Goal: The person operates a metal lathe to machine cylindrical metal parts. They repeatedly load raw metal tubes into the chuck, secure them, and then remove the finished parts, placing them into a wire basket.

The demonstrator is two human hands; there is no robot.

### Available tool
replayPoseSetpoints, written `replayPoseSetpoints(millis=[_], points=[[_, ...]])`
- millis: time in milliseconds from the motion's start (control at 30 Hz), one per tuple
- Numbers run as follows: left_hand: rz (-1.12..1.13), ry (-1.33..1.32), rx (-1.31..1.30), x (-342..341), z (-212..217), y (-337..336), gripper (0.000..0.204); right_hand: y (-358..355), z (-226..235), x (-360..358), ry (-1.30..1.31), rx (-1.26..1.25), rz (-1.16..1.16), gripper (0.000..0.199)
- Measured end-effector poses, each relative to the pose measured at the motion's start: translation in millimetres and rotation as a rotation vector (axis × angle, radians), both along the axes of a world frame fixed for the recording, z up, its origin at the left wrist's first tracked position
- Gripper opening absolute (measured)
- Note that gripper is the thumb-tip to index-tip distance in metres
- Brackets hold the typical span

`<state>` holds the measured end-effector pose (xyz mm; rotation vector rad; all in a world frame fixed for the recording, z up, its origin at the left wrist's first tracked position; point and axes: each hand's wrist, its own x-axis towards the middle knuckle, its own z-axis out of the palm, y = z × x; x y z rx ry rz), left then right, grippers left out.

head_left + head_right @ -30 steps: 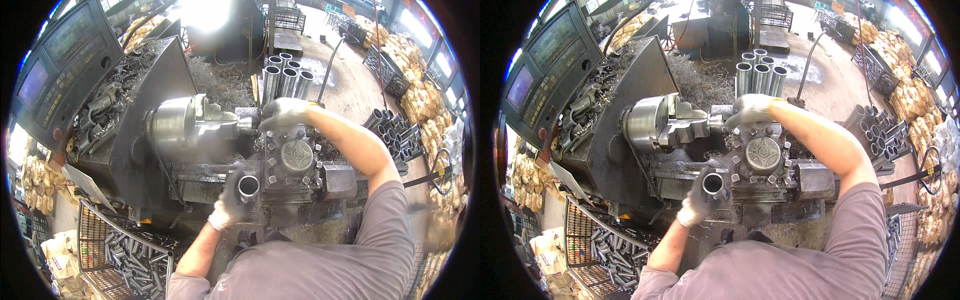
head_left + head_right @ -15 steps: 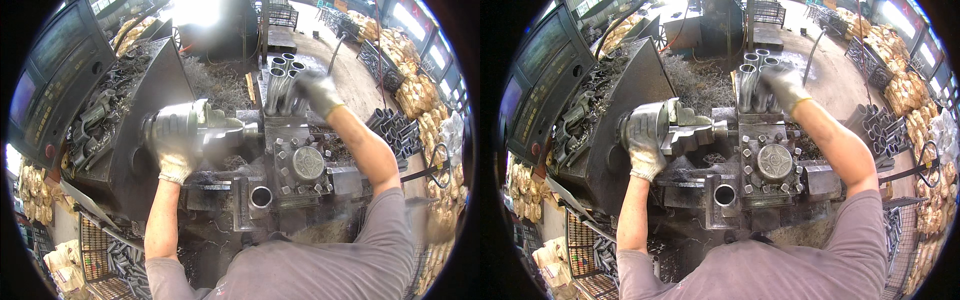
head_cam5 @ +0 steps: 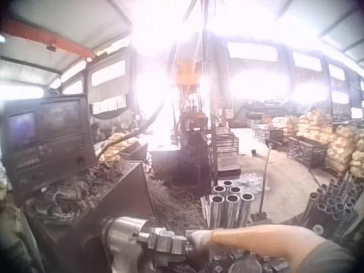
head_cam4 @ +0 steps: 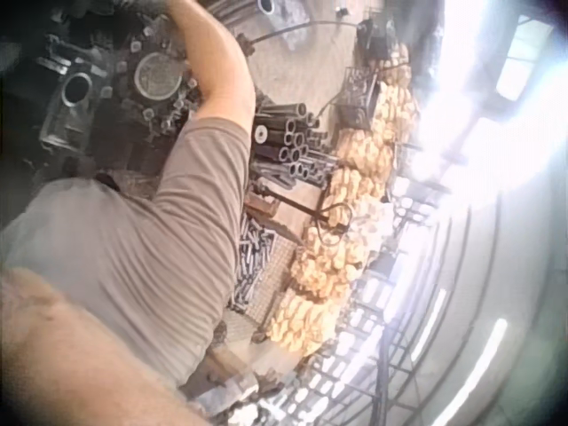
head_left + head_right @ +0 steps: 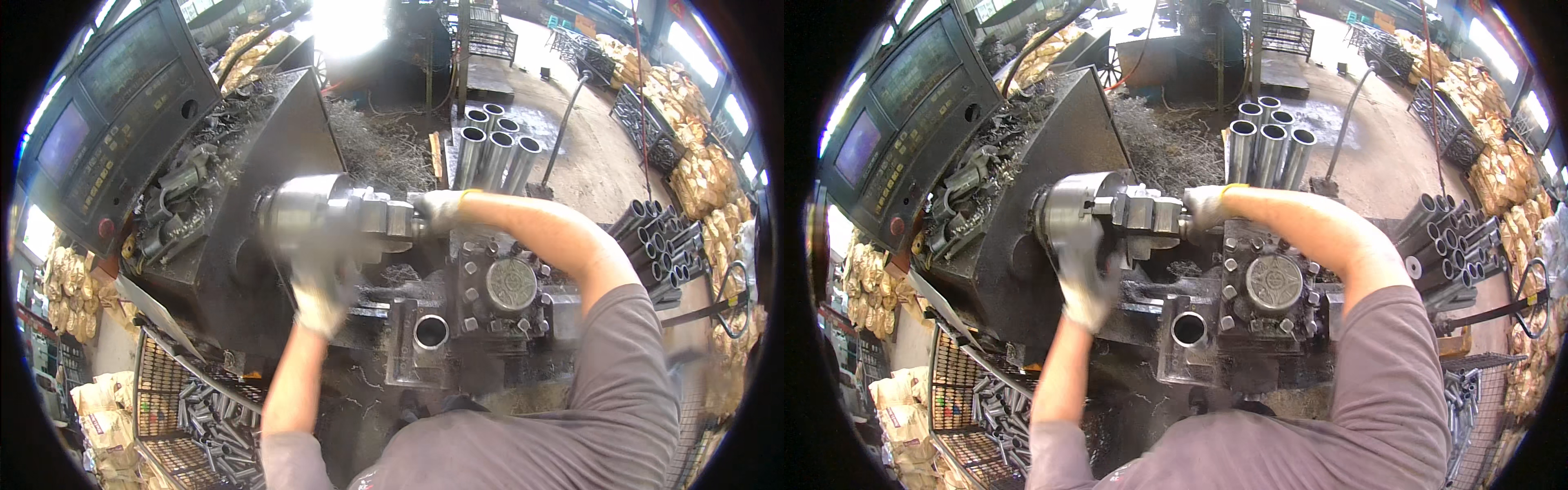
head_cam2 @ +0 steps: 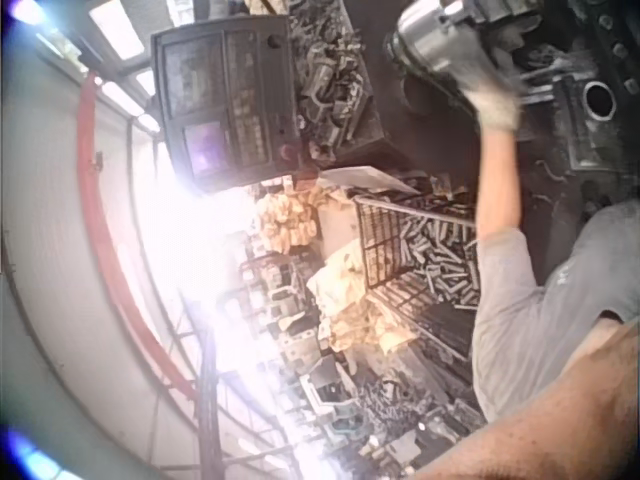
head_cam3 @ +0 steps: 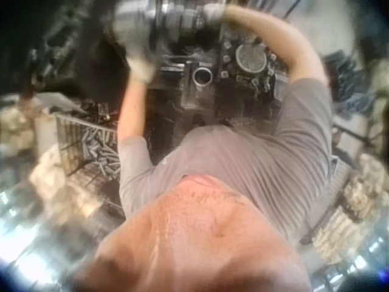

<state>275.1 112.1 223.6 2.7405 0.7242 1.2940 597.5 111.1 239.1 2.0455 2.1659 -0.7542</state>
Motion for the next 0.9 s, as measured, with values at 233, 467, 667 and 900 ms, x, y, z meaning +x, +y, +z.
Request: replayPoseSetpoints(millis=[233,467,667,900], points=[[0.017,0.566,-0.585,-29,-97,-128,0.05,-2,26,-15,0.012,-0.289,0.001,0.067],[0.449,0.48,-0.491,-163,-154,-95,0.03,-75,74,30,-0.497,-0.022,-0.009,0.064],[-0.492,-0.797,-1.193,-148,-46,-93,0.041,-174,147,-46,-0.541,0.534,-0.329,0.047],[-0.576,-0.816,-1.678,-83,-14,-182,0.053,-256,99,-239,-0.15,0.573,-0.283,0.029]])
